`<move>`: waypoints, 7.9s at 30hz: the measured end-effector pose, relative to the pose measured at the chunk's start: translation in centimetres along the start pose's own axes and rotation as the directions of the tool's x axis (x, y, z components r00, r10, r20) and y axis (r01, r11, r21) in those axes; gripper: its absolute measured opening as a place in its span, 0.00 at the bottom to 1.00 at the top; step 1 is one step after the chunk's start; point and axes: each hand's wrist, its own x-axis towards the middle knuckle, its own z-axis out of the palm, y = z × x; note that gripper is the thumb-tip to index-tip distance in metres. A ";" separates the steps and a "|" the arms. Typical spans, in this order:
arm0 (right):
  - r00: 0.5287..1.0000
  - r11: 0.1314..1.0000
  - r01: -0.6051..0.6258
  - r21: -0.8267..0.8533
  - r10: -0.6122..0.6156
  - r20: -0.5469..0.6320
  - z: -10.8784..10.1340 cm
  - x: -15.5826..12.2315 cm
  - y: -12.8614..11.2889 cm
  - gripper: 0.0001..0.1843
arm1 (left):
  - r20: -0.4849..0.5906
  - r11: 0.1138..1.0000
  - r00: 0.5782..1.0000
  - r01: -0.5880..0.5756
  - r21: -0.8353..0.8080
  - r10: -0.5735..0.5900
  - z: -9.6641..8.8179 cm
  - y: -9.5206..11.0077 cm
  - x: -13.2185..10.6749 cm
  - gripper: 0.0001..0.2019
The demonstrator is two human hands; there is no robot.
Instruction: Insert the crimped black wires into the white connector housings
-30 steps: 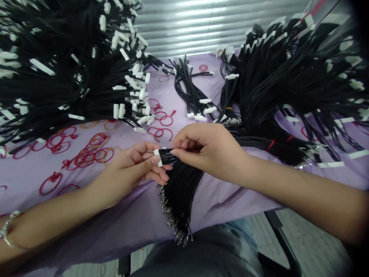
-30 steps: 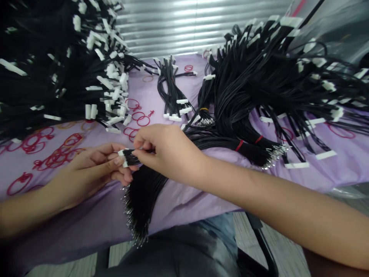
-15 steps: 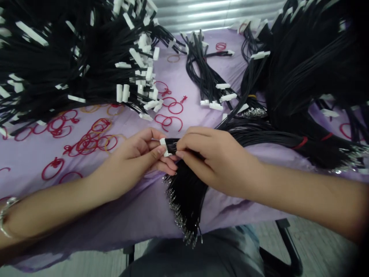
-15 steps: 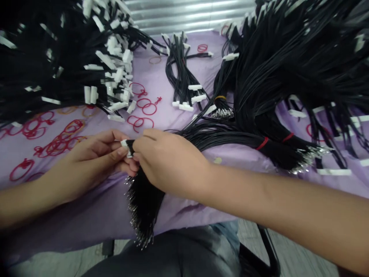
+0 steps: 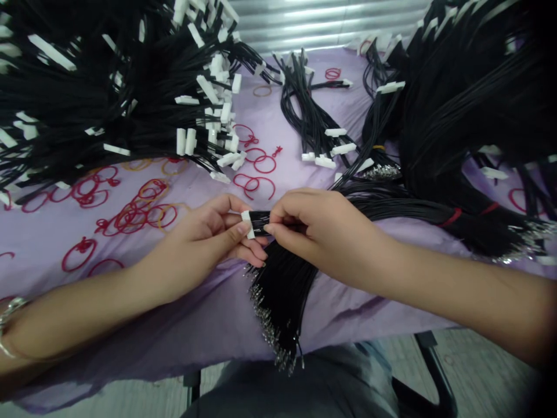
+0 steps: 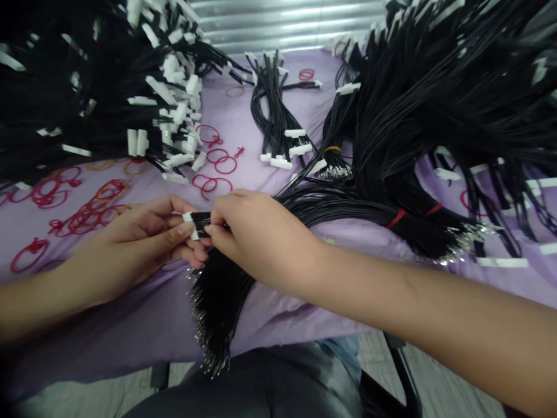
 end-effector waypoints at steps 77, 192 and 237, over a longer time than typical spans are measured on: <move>0.992 0.962 -0.126 0.240 0.123 0.030 -2.0 -0.5 -0.5 0.06 | 0.092 0.998 0.995 -0.037 -0.060 0.042 -0.1 0.6 -0.3 0.10; 0.992 0.984 -0.129 0.122 0.127 0.018 -0.7 -0.5 -0.5 0.09 | 0.163 0.971 0.987 -0.048 0.236 0.009 -0.5 0.2 -0.3 0.16; 0.946 0.865 0.278 -0.417 -0.322 -0.037 -1.5 -1.1 -1.1 0.11 | 0.068 0.993 0.995 -0.082 0.083 0.077 -0.3 0.1 0.2 0.14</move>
